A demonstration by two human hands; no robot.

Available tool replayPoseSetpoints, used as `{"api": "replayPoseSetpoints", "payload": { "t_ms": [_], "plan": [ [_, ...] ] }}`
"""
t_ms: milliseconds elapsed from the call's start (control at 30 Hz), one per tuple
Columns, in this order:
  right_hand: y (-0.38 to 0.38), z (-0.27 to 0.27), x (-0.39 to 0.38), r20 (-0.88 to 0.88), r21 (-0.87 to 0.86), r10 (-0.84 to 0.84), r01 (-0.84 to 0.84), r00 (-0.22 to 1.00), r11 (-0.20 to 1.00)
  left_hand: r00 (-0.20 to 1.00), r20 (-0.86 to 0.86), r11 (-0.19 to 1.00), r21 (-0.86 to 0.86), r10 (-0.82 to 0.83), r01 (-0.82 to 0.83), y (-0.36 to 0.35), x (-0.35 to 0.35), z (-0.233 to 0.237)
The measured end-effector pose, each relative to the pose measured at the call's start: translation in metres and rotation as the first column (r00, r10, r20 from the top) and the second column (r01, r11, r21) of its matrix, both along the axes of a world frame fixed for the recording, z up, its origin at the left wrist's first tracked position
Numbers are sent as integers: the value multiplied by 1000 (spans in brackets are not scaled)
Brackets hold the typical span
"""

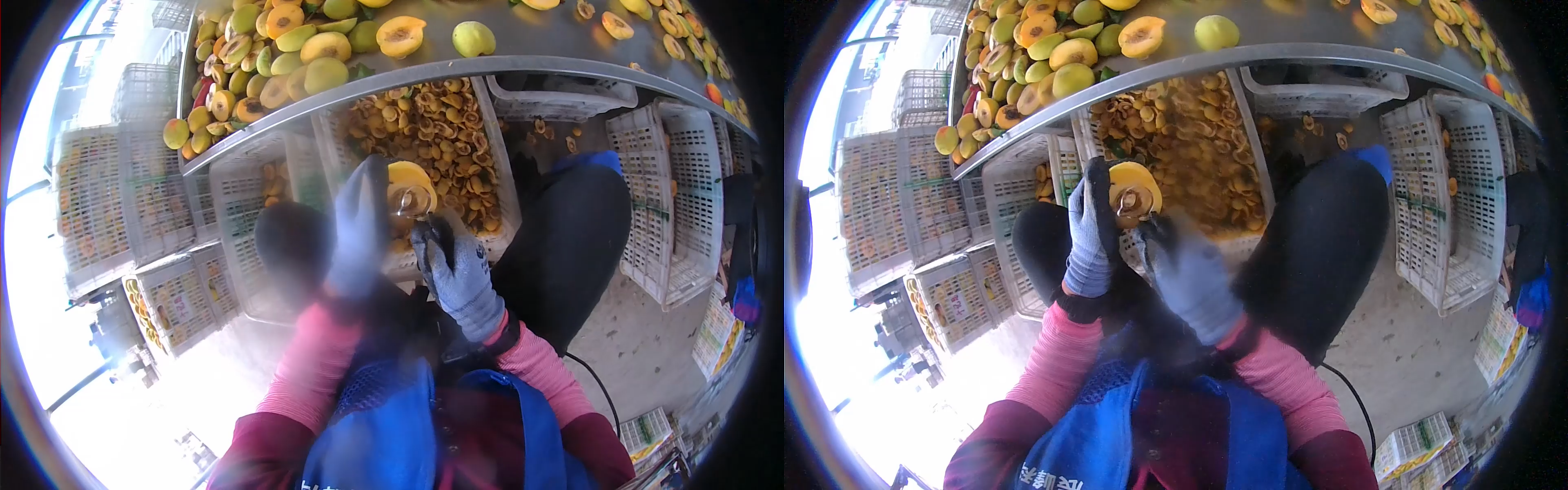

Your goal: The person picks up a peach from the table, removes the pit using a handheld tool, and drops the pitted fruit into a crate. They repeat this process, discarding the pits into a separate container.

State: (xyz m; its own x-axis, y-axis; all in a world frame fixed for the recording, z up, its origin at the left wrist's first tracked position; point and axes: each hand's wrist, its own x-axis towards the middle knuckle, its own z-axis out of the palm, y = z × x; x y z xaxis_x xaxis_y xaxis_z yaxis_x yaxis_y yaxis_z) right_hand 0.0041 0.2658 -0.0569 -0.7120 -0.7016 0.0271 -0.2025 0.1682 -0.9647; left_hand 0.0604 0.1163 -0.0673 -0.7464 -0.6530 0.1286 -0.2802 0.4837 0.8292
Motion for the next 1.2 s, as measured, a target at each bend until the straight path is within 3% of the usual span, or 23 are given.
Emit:
{"api": "replayPoseSetpoints", "payload": {
  "t_ms": [67, 100, 167, 200, 233, 333, 400, 433, 500, 600, 700, 733, 767, 800, 833, 867, 933, 1000, 1067, 1100, 1133, 1200],
  "plan": [
    [2, -1, 0, -29, 118, 72, -69, 997, 991, 1000, 5, 999, -48, -24, 24, 1, 5, 0],
    [2, 0, -1, -39, 175, 111, -102, 993, 979, 999, -12, 998, 61, -30, 30, 3, 0, 15],
    [1, 2, -4, 139, 132, 83, -101, 987, 986, 1000, -1, 944, 329, 29, -27, 11, -7, 32],
    [1, 3, -5, 227, 111, 71, -98, 971, 989, 995, 38, 873, 478, 88, -96, 19, -8, 36],
    [2, -1, -1, 188, 71, 60, -75, 980, 995, 986, 86, 775, 611, 140, -163, 23, -8, 38],
    [3, -12, 7, 95, 14, 33, -35, 995, 999, 987, 19, 737, 663, 158, -131, 25, -4, 33],
    [5, -9, 8, 59, 73, 35, -39, 998, 997, 992, 25, 813, 571, 127, -118, 26, -5, 34],
    [7, -9, 8, 143, 76, 62, -73, 988, 994, 993, 27, 847, 520, 112, -110, 25, -7, 34],
    [8, -8, 8, 305, 69, 114, -141, 946, 988, 996, 19, 806, 587, 83, -79, 24, -10, 35],
    [13, -17, 20, 390, 2, 66, -73, 919, 997, 996, 87, 779, 624, 5, -59, 19, -11, 33],
    [12, -11, 22, 862, -172, 117, 69, 492, 983, 998, 50, 824, 566, -35, 1, 21, -5, 33],
    [14, -6, 18, 944, -284, 275, 27, 180, 959, 999, 16, 844, 535, -40, 26, 23, -2, 34],
    [16, -1, 11, 905, -398, 397, 26, -156, 917, 999, 25, 843, 538, -39, 20, 23, 0, 34],
    [15, 2, 7, 748, -501, 470, 66, -469, 863, 997, -3, 858, 508, -79, 69, 22, 2, 28],
    [10, -6, 11, 656, -552, 522, 126, -545, 825, 993, -31, 871, 477, -118, 118, 21, 4, 25],
    [9, -9, 14, 576, -567, 549, 188, -606, 802, 998, 40, 722, 692, -55, 12, 20, 4, 24],
    [6, -13, 18, 392, -592, 603, 311, -695, 743, 997, -19, 868, 492, -75, 74, 26, 16, 12],
    [0, -19, 24, 271, -651, 683, 394, -678, 649, 996, -66, 856, 516, 55, -14, 25, 37, -8],
    [-6, -14, 19, 122, -685, 750, 491, -650, 538, 919, -48, 674, 695, 390, -250, 21, 48, -5],
    [-6, -8, 10, 159, -698, 785, 494, -599, 518, 827, -40, 580, 732, 561, -358, 19, 45, 12],
    [-5, -13, 9, 255, -648, 734, 452, -630, 613, 683, -60, 519, 699, 728, -492, 17, 32, 49],
    [0, -30, 16, 432, -506, 606, 377, -668, 776, 796, -177, 807, 265, 579, -528, -51, 82, 46]
  ]
}}
